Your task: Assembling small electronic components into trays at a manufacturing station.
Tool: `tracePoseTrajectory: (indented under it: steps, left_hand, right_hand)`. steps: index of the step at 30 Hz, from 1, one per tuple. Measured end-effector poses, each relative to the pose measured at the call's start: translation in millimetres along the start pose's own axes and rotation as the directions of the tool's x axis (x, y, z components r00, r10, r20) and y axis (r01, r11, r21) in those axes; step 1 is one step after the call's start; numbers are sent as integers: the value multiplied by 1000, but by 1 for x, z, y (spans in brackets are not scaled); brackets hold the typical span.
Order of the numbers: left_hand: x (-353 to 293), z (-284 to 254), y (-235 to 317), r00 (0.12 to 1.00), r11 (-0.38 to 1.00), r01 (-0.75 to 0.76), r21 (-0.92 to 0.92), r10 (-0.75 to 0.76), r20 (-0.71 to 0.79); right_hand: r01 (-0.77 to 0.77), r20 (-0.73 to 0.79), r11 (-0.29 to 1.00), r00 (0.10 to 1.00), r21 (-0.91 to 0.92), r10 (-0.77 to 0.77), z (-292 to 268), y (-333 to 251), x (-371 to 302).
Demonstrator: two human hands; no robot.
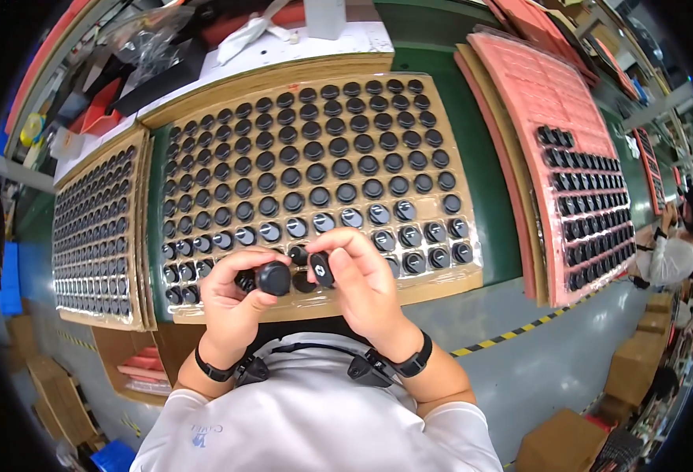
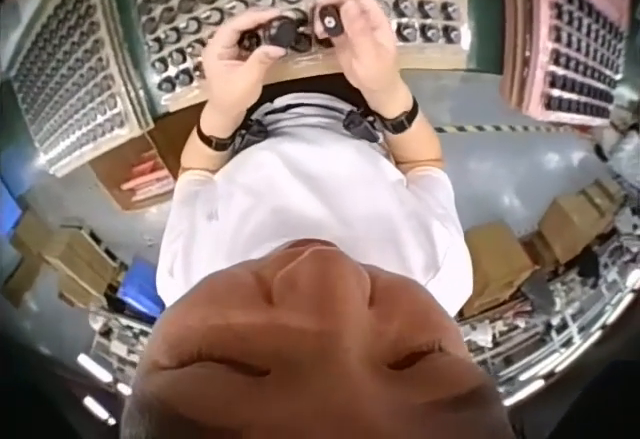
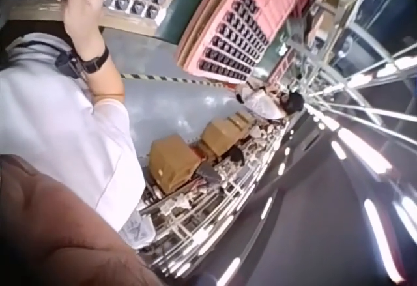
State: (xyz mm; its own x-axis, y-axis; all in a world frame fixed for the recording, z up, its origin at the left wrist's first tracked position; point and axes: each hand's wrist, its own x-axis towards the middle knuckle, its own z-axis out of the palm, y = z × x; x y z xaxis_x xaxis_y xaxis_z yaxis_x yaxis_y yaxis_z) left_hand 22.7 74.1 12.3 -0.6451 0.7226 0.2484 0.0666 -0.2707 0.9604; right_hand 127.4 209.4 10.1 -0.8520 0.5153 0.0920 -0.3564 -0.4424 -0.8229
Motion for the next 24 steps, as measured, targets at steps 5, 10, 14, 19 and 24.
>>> tracePoseTrajectory:
  steps: [5,10,14,19,24]
  left_hand:
    - [1,3,11,995,979,-100,178,97,24]
    - [-5,6,13,975,900,-217,378,217,43]
    - [-6,4,15,972,903,-234,361,228,61]
    - [-5,5,18,970,904,-241,353,232,70]
    - [-6,4,18,970,910,-241,336,230,74]
  right_hand:
    - [236,91,906,972,-351,-218,2,-9,3]
    - [522,431,525,853,-672,-295,2,-13,10]
    - [427,341,668,902,-610,-266,12,-8,6]
    - [407,331,726,908,-554,-256,7,-7,8]
    - [164,136,951,982,-263,-132,12,-11,0]
